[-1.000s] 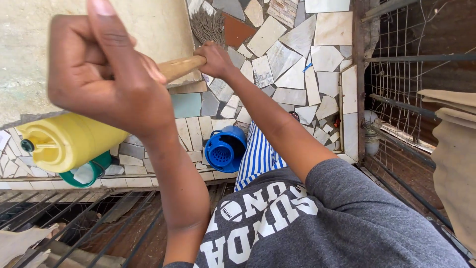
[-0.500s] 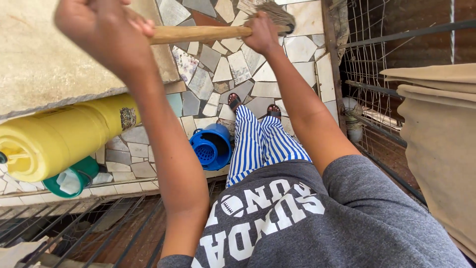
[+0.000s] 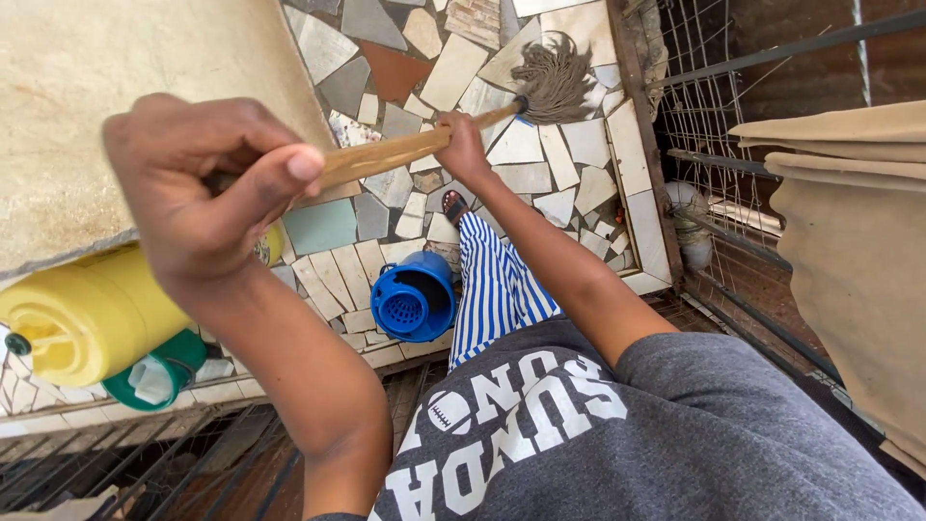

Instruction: The recorder is mopping a tiled floor using a mop and a bucket of water.

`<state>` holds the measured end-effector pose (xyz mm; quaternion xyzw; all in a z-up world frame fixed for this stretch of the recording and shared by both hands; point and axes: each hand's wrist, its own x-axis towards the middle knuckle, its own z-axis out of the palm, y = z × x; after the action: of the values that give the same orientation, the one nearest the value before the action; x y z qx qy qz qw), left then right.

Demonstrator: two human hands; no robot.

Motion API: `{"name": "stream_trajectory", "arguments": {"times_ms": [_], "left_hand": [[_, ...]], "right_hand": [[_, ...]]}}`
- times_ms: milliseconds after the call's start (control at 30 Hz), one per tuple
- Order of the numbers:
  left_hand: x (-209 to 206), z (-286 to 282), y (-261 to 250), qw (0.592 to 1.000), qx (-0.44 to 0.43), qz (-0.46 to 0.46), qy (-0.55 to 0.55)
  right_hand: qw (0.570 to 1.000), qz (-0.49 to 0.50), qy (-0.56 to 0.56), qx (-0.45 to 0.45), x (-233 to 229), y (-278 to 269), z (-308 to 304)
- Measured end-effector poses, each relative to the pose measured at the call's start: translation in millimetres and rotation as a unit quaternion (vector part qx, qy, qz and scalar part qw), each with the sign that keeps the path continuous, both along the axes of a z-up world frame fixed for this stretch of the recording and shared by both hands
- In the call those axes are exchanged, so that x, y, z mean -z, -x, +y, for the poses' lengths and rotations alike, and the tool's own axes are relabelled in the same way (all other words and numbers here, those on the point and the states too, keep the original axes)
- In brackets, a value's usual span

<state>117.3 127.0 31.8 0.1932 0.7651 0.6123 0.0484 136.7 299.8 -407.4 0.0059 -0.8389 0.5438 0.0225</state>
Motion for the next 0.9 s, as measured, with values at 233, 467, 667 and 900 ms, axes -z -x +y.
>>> {"name": "stream_trajectory", "arguments": {"times_ms": [233, 467, 667, 900], "left_hand": [[-36.7, -30.1, -57.7, 0.992, -0.082, 0.007, 0.095], [-24.5, 0.0, -92.5, 0.965, -0.227, -0.021, 0.130], [-2.5, 24.9, -112.6, 0.931, -0.359, 0.053, 0.031], [26.6, -3.8, -150.1, 0.853, -0.500, 0.144, 0.045]], "right_hand": [[0.991, 0.017, 0.111, -0.069, -17.7, -1.7, -105.3], [0.953, -0.036, 0.182, -0.239, 3.5, -21.5, -166.7], [0.931, -0.001, -0.001, -0.365, 6.5, -32.8, -144.5], [0.923, 0.032, -0.120, -0.365, -49.7, -33.3, -71.9]]}}
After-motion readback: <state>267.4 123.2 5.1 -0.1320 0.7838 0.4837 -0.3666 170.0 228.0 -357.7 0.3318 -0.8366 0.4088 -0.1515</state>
